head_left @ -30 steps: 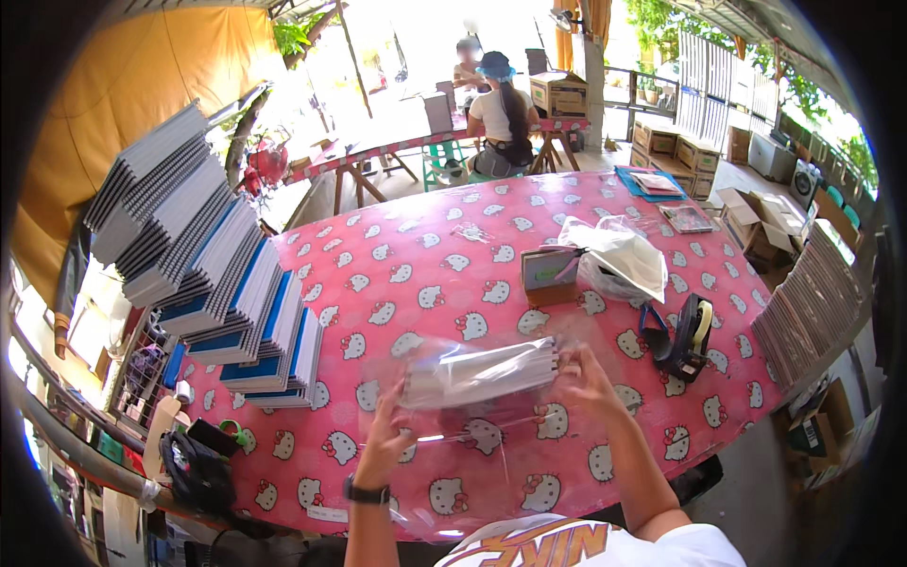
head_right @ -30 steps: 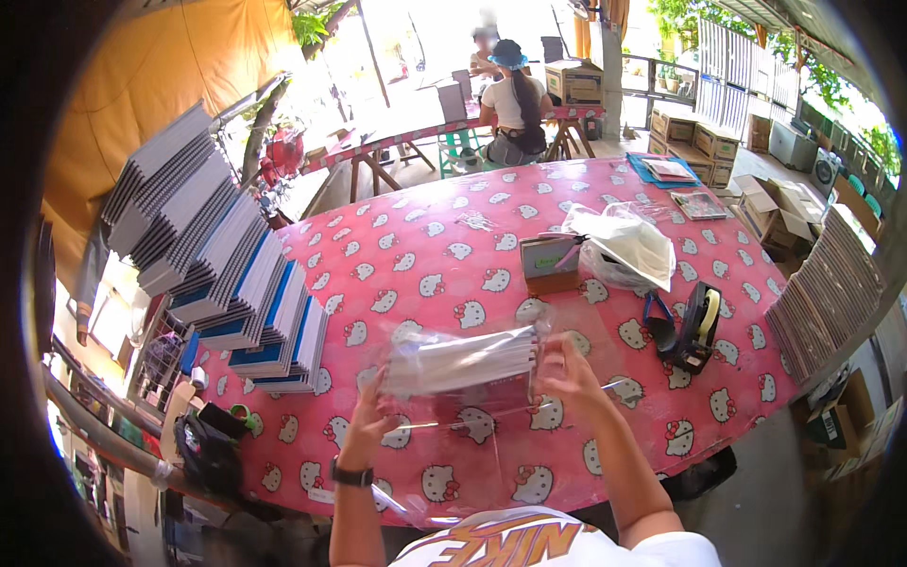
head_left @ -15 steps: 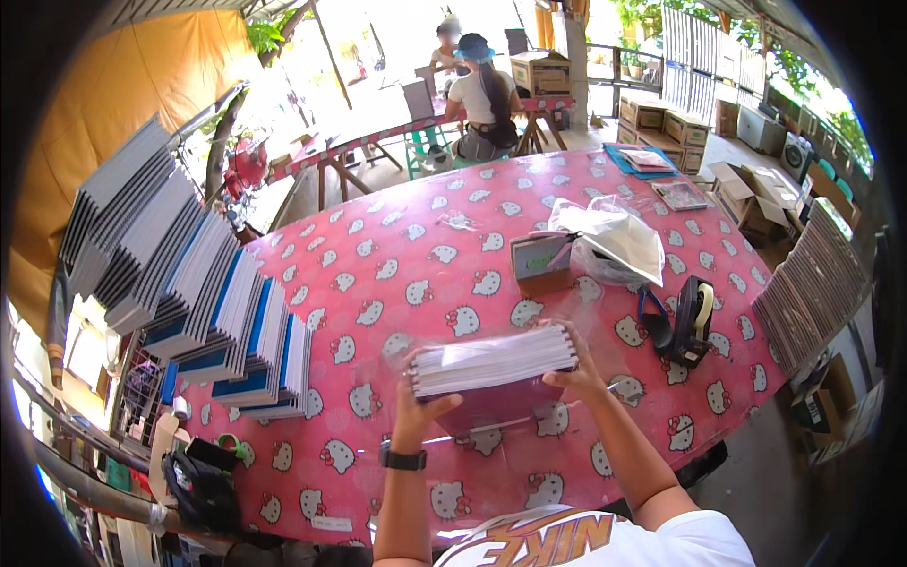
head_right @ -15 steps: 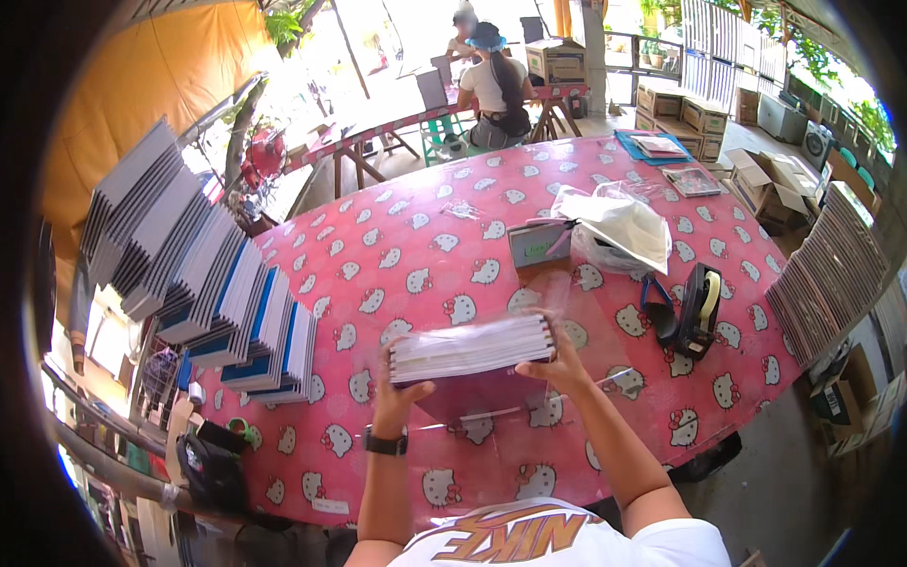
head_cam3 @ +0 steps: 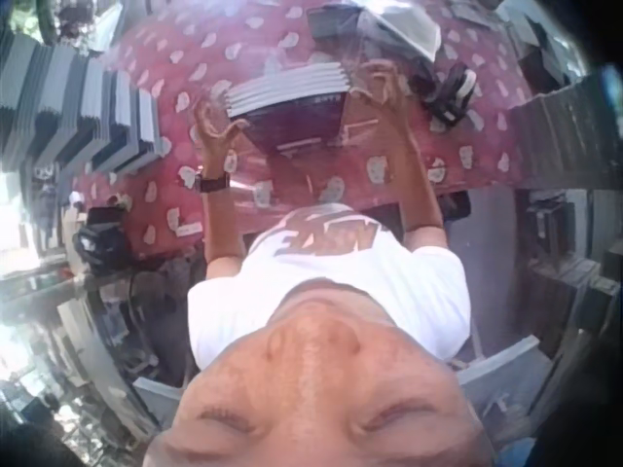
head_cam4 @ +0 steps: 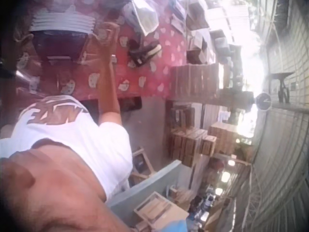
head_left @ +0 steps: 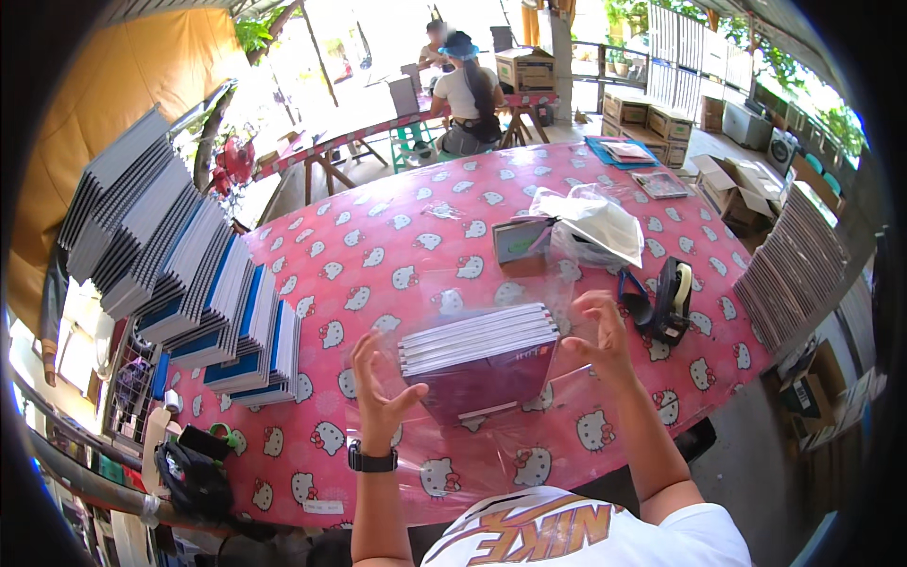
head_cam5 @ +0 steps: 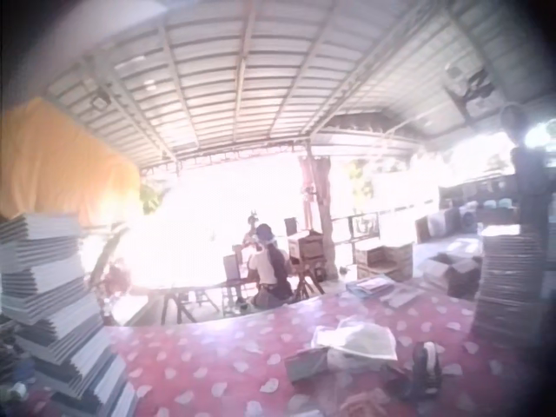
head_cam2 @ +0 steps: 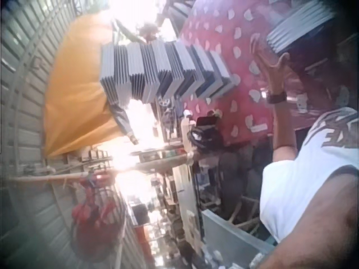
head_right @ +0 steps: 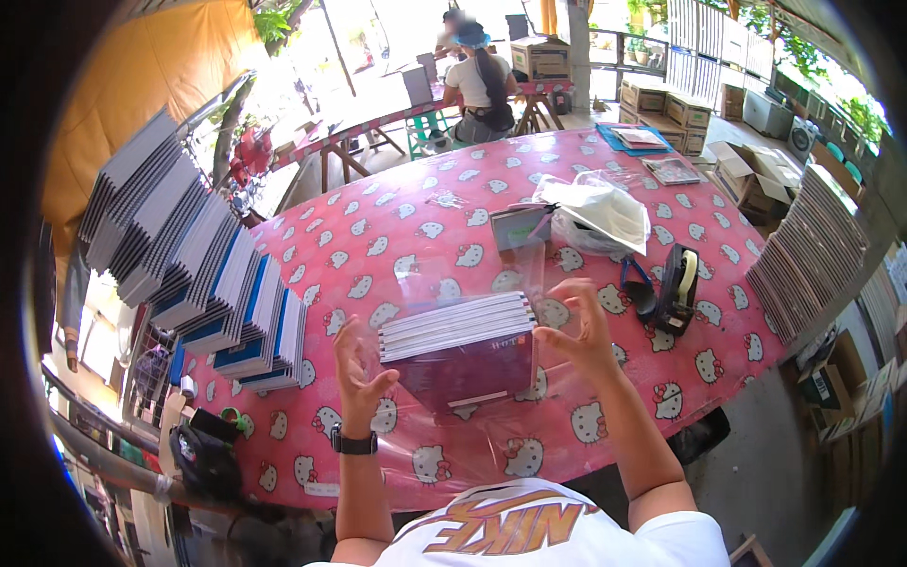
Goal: The person places a notebook inside a plastic bag, seals the bag with tape, and repeats the process with additional notebooks.
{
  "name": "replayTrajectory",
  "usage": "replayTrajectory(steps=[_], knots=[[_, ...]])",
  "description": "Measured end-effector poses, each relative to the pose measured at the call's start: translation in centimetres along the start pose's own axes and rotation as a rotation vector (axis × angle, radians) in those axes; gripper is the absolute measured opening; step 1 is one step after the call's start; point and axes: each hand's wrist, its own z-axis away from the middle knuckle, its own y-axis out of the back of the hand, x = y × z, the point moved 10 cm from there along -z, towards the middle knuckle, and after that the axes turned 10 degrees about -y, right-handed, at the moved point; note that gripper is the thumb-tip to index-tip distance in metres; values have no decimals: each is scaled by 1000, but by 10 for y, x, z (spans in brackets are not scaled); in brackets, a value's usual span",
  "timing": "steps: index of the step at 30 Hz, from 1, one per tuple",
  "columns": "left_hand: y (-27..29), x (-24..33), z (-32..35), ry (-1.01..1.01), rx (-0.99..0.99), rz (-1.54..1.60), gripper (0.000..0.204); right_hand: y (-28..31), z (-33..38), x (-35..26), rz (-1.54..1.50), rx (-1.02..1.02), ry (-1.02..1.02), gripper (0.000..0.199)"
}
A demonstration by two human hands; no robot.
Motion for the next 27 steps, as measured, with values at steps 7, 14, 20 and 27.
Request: replayTrajectory(steps=[7,14,20,27], knots=[[-39,29,-8,-157,-217,-212,53,-37,0,-46,11,-196,156,44],[-37,31,-20,-275,-361,-104,43,-66,-16,-22,75,-483,-5,37],[-21,27,-18,-222,-386,-112,55,-83,-2,-53,473,-647,351,48],[-48,38,-9,-297,-827,-344,71,-107,13,-45,663,-958,417,86]])
